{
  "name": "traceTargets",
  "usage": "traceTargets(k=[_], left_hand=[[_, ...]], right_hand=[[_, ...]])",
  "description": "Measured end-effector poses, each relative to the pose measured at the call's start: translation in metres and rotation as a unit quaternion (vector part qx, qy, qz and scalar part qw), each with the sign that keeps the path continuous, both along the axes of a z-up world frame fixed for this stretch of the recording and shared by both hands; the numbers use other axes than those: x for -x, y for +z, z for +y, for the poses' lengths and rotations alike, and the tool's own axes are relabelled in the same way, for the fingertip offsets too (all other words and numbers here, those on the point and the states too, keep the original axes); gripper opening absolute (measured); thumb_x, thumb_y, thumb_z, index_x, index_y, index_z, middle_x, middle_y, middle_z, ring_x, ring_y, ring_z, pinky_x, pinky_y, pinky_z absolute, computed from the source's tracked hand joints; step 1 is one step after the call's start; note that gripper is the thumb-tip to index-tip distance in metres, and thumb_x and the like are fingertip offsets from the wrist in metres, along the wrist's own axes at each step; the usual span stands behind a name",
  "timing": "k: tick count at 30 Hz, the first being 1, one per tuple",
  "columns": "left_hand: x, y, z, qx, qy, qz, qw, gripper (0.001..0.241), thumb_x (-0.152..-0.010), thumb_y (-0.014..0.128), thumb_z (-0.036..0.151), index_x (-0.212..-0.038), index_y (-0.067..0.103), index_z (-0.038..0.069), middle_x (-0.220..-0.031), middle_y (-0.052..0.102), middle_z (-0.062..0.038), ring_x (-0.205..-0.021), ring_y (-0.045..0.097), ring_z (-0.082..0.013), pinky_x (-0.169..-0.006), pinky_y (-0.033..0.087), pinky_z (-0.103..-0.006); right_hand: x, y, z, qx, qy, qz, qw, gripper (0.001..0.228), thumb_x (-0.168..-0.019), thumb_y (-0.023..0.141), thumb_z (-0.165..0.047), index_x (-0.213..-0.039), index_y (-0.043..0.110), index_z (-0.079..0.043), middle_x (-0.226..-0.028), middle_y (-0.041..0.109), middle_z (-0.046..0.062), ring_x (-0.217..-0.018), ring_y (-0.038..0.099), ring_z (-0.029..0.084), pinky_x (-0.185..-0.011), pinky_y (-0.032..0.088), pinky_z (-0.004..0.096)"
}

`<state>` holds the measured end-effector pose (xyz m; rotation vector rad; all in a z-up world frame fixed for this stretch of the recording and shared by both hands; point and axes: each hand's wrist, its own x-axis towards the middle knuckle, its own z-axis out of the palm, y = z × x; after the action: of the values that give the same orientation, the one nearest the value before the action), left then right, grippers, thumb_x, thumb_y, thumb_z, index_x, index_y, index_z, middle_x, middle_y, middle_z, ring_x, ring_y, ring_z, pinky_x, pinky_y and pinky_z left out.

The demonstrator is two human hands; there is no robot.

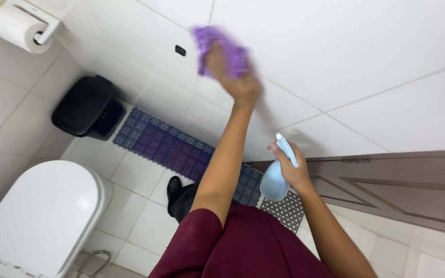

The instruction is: The person cleans the white tiled walls of a bathroom using a purple cloth and a light blue spray bottle. They repeatedly spray the cleaning solution onto the tiles and wipe the surfaces in circular and sweeping motions, covering the area around the toilet and the wall corner.

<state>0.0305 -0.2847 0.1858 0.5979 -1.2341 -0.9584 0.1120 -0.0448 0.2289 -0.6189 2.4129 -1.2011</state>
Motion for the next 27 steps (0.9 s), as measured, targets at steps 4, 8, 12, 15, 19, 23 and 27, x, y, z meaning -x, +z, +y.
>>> traceTargets(k=[4, 8, 12, 15, 19, 23, 27], left_hand=[[-0.020, -0.057, -0.017, -0.318, 0.075, 0.043, 0.944, 0.071, -0.113, 0.028, 0.052, -0.165, 0.025, 0.005, -0.176, 0.014, -0.020, -0.159, 0.028, -0.0336, -0.129, 0.029, -0.0475], [-0.004, -0.132, 0.003, -0.678, -0.091, 0.175, 0.708, 0.062, -0.105, 0.026, 0.048, -0.148, 0.036, 0.004, -0.141, 0.049, -0.025, -0.126, 0.052, -0.0314, -0.103, 0.048, -0.0460], [-0.014, 0.001, 0.063, -0.646, -0.232, 0.027, 0.727, 0.072, -0.120, 0.014, 0.041, -0.148, 0.032, -0.023, -0.139, 0.032, -0.054, -0.119, 0.039, -0.0687, -0.104, 0.038, -0.0675], [0.013, -0.016, 0.094, -0.436, -0.065, -0.024, 0.897, 0.060, -0.117, 0.022, 0.035, -0.156, 0.021, -0.011, -0.158, 0.020, -0.040, -0.143, 0.026, -0.0521, -0.120, 0.025, -0.0599], [0.020, -0.058, 0.088, -0.473, 0.025, 0.058, 0.879, 0.058, -0.110, 0.029, 0.034, -0.154, 0.030, -0.004, -0.154, 0.034, -0.033, -0.142, 0.039, -0.0419, -0.118, 0.032, -0.0515], [-0.001, -0.073, 0.083, -0.753, -0.041, 0.195, 0.627, 0.060, -0.103, 0.030, 0.041, -0.154, 0.027, 0.011, -0.148, 0.041, -0.022, -0.135, 0.049, -0.0311, -0.111, 0.043, -0.0488], [0.022, -0.010, 0.146, -0.635, -0.071, -0.014, 0.769, 0.073, -0.100, 0.023, 0.049, -0.156, 0.030, 0.003, -0.145, 0.043, -0.027, -0.130, 0.053, -0.0356, -0.107, 0.047, -0.0501]], right_hand=[[0.003, -0.015, 0.043, -0.005, -0.057, -0.078, 0.995, 0.034, -0.100, 0.058, -0.033, -0.110, 0.071, -0.003, -0.108, 0.075, 0.011, -0.094, 0.067, 0.017, -0.079, 0.057, 0.031], [-0.008, -0.025, 0.063, -0.013, -0.051, -0.093, 0.994, 0.032, -0.099, 0.057, -0.030, -0.111, 0.071, -0.003, -0.113, 0.075, 0.010, -0.102, 0.069, 0.017, -0.081, 0.057, 0.034], [-0.009, -0.029, 0.057, 0.001, -0.015, -0.100, 0.995, 0.032, -0.099, 0.058, -0.029, -0.115, 0.068, -0.003, -0.112, 0.074, 0.009, -0.101, 0.068, 0.016, -0.081, 0.056, 0.031], [-0.007, -0.050, 0.072, -0.066, 0.004, -0.046, 0.997, 0.031, -0.100, 0.061, -0.029, -0.115, 0.071, -0.003, -0.090, 0.072, 0.013, -0.082, 0.066, 0.019, -0.075, 0.053, 0.032], [-0.021, -0.018, 0.060, 0.007, 0.046, 0.007, 0.999, 0.031, -0.101, 0.058, -0.028, -0.114, 0.072, -0.003, -0.098, 0.073, 0.008, -0.085, 0.065, 0.015, -0.077, 0.051, 0.030], [-0.032, -0.013, 0.061, -0.046, 0.023, -0.034, 0.998, 0.030, -0.101, 0.057, -0.027, -0.114, 0.074, -0.005, -0.087, 0.071, 0.010, -0.076, 0.062, 0.017, -0.071, 0.051, 0.032], [-0.015, -0.054, 0.100, 0.044, 0.048, -0.056, 0.996, 0.031, -0.096, 0.050, -0.014, -0.120, 0.064, 0.001, -0.094, 0.072, 0.010, -0.082, 0.068, 0.017, -0.076, 0.055, 0.033]])
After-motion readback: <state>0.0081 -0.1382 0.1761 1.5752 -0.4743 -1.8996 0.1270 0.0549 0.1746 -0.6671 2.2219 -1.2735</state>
